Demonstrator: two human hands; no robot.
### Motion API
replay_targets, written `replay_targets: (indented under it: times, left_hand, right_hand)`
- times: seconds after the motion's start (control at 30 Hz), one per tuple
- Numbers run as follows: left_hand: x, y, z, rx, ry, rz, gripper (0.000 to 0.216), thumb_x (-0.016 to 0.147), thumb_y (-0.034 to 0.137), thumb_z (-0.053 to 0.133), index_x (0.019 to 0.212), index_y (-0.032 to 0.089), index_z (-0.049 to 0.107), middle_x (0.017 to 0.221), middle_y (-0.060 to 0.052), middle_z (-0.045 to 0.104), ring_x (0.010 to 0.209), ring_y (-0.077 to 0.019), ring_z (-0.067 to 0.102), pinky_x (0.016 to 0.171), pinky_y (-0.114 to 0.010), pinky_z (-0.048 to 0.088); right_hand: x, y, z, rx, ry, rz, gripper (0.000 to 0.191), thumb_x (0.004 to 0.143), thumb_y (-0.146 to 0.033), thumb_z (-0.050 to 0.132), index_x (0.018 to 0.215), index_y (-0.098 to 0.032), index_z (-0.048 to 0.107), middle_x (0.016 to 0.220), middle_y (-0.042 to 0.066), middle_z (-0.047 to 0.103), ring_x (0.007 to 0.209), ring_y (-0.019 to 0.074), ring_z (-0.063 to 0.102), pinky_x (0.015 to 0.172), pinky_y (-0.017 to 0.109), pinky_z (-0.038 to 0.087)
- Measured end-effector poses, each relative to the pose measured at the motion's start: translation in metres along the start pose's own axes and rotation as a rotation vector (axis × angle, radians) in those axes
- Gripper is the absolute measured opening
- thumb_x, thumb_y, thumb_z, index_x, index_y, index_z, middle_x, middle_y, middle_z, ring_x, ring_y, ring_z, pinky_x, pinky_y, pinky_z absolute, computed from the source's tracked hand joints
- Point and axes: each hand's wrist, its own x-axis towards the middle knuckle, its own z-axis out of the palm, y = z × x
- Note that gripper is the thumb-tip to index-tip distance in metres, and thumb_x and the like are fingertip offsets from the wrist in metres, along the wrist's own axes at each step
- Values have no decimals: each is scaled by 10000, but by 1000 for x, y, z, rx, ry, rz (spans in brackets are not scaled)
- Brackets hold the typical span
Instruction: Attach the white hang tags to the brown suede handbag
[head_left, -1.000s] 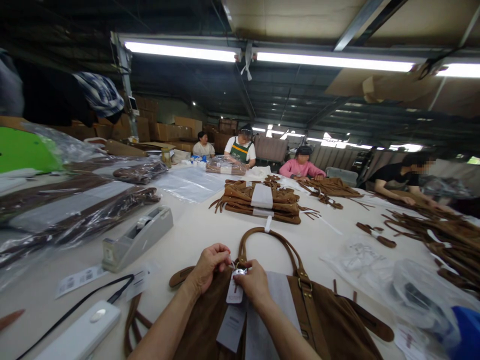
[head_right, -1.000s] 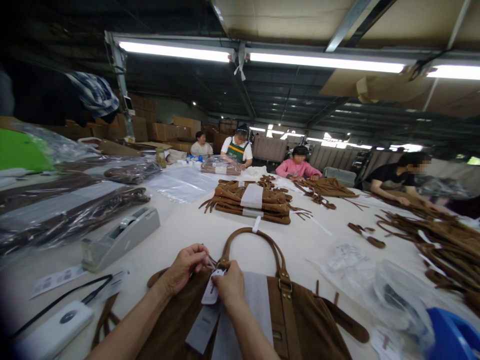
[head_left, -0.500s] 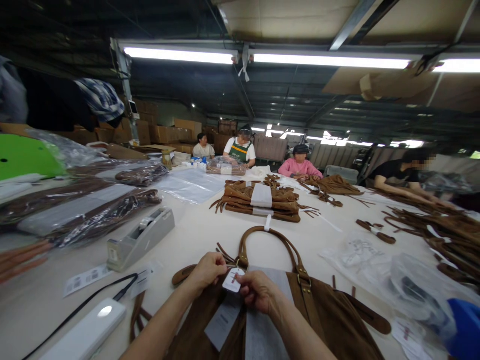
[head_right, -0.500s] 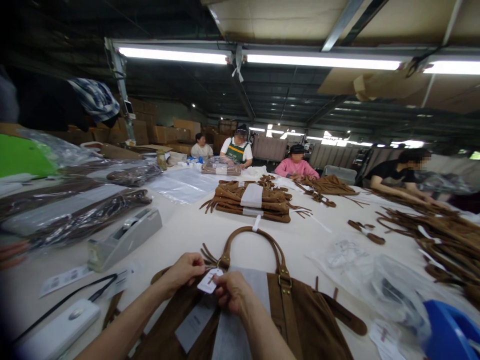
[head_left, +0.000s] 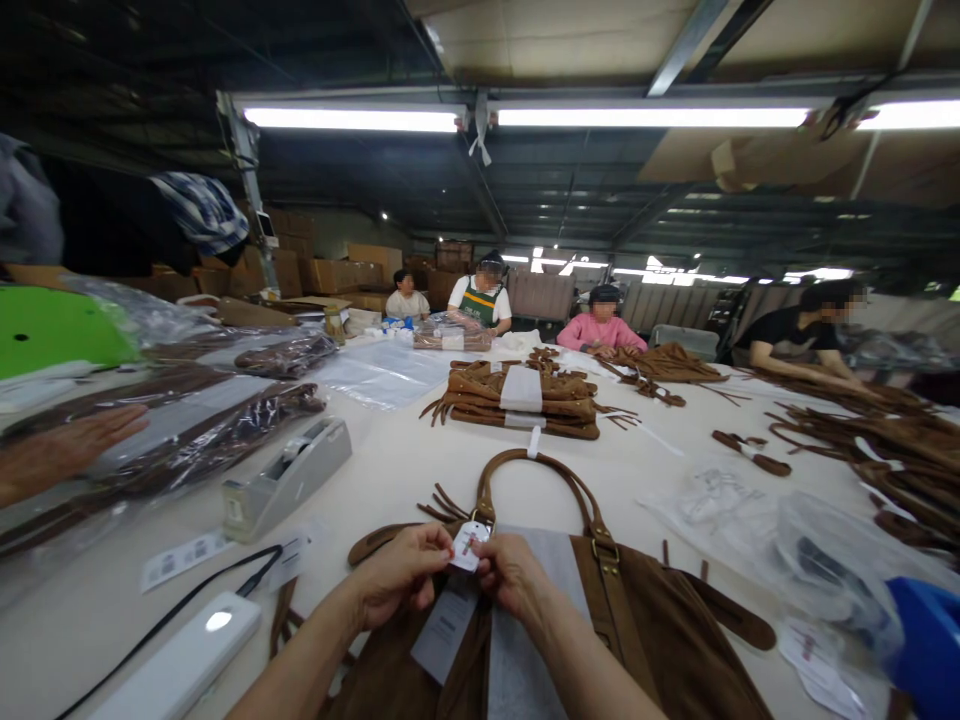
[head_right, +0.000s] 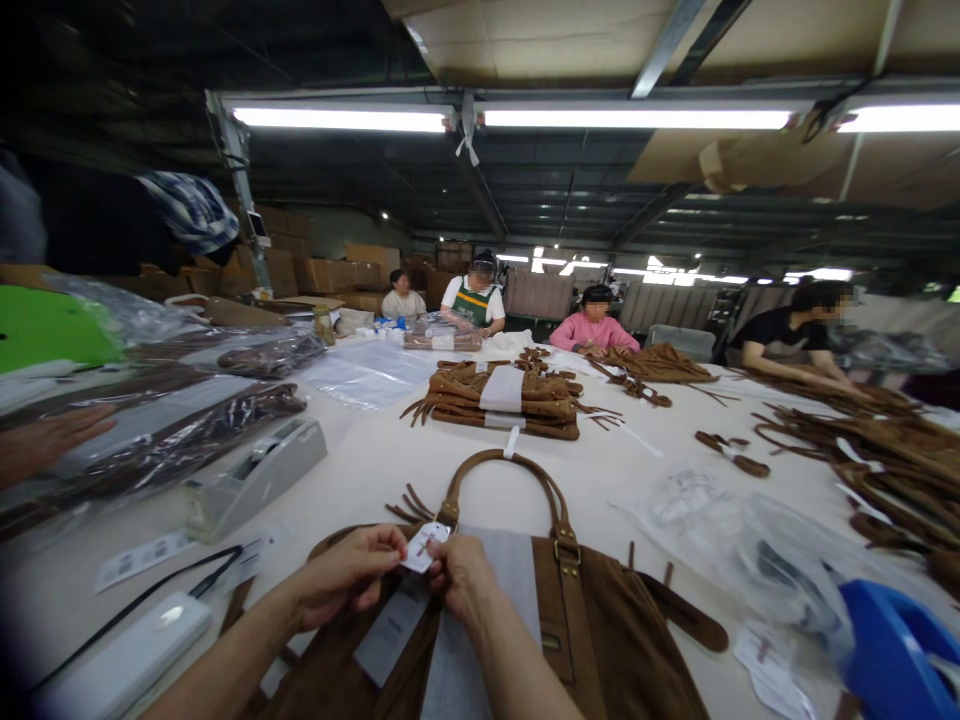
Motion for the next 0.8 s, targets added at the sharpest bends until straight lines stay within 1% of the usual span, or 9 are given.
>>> replay_targets:
  times: [0.17,0.23,0.33,0.4,0.5,0.57,0.63,0.73,0.8]
  left_hand:
    - [-10,-6,7,-144,-124,17,207,694,273,583,858,162,524,838,-17,569,332,8,384,325,-154,186]
    - [-10,-8,12,-180,-130,14,236,684,273,599,886,169,533,855,-17,562,344,6,391,333,-158,187]
    - [-8,-10,18,-200,-17,26,265,672,300,619,883,154,555,833,-26,566,348,3,388,338,-162,179]
    - [-6,-8,18,-187,51,48,289,662,325,629,874,136,574,830,-38,575,346,7,370,341,-164,171]
    - [-6,-4,18,-174,100,72,315,661,371,619,860,127,596,848,-53,591,350,6,347,349,-173,168]
    - [-5,-1,19,-151,134,81,332,670,411,597,827,119,607,813,-53,599,367,-7,348,363,-178,185]
    - [-2,0,19,-73,194,77,361,663,454,588,776,111,608,704,-32,590,373,-24,351,375,-182,189]
    - [3,-2,16,98,360,39,418,644,517,569,741,112,605,473,28,495,348,-48,333,385,-183,179]
    - [2,-3,12,229,432,5,457,655,549,525,734,108,615,371,47,422,335,-64,317,393,-190,171]
  right_hand:
    - [6,4,7,-79,81,-49,138,830,-152,471,697,-117,468,525,-87,401,367,3,329,301,110,236]
    - [6,6,8,-102,80,-83,130,826,-142,466,697,-122,464,500,-92,386,354,6,321,300,114,225]
    - [2,6,5,-124,5,-131,114,818,-172,467,714,-125,465,476,-87,394,322,2,291,296,119,177]
    - [-4,6,1,-140,-67,-151,172,835,-249,433,733,-120,479,500,-65,437,307,-3,285,298,125,168]
    - [-14,7,-3,-190,-161,-212,291,862,-344,334,804,-124,515,624,-19,537,297,2,328,297,145,208]
    - [-18,10,-4,-255,-187,-288,299,858,-363,327,835,-143,530,720,-1,586,299,18,381,288,162,235]
    - [-20,13,-4,-334,-153,-371,277,847,-346,350,787,-143,529,687,0,596,302,40,415,282,169,250]
    - [-19,16,-7,-426,-27,-473,256,838,-300,349,687,-143,482,514,-22,534,297,48,400,293,158,263]
    - [-19,15,-10,-454,37,-512,229,831,-288,333,720,-148,477,560,-16,544,328,54,441,310,157,297]
